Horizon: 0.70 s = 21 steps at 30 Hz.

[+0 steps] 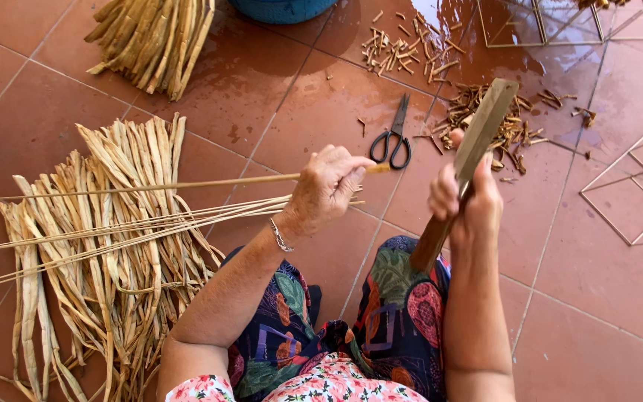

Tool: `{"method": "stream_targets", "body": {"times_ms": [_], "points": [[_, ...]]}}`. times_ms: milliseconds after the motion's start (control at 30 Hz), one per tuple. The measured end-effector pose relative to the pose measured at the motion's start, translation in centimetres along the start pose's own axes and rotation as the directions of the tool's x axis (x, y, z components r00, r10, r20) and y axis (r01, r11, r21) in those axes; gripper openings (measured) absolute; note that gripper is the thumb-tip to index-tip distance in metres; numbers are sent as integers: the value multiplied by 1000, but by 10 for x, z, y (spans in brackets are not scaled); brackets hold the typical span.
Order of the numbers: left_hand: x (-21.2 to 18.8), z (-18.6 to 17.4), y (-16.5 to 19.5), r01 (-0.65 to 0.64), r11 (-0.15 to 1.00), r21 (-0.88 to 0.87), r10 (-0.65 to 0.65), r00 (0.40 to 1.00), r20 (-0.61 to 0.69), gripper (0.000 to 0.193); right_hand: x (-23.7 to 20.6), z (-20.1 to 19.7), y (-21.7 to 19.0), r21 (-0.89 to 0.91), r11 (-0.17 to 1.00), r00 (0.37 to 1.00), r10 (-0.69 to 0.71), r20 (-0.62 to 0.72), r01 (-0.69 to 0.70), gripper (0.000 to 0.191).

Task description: The person sits on a tiled floor and uses a knife to shave thin strips from bamboo rods. They repeatedly hold a rod, shave it lengthwise, and place the finished strip aside. A blue basin of water, scissors, and metal frames are visible nearby.

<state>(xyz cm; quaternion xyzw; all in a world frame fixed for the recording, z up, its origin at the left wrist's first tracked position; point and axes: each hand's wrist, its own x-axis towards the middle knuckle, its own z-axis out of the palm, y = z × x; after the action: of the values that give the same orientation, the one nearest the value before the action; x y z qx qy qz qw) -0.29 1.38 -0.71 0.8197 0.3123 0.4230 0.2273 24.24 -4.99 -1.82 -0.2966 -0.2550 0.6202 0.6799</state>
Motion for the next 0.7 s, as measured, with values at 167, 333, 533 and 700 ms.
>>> {"method": "stream_targets", "body": {"times_ms": [167,333,533,700], "points": [[22,6,-12,-48,995,91,44,998,45,7,65,-66,10,-425,904,956,-90,-280,-39,44],[33,11,-22,14,973,232,-58,982,181,13,85,-108,94,-994,107,957,-288,-21,11,70],[38,15,-38,198,971,-133,-186,978,95,8,54,-122,142,-907,-410,972,163,-170,-90,82],[36,24,-50,316,945,-84,-307,946,106,11,72,-121,147,-874,-486,926,320,-199,-20,65]]}}
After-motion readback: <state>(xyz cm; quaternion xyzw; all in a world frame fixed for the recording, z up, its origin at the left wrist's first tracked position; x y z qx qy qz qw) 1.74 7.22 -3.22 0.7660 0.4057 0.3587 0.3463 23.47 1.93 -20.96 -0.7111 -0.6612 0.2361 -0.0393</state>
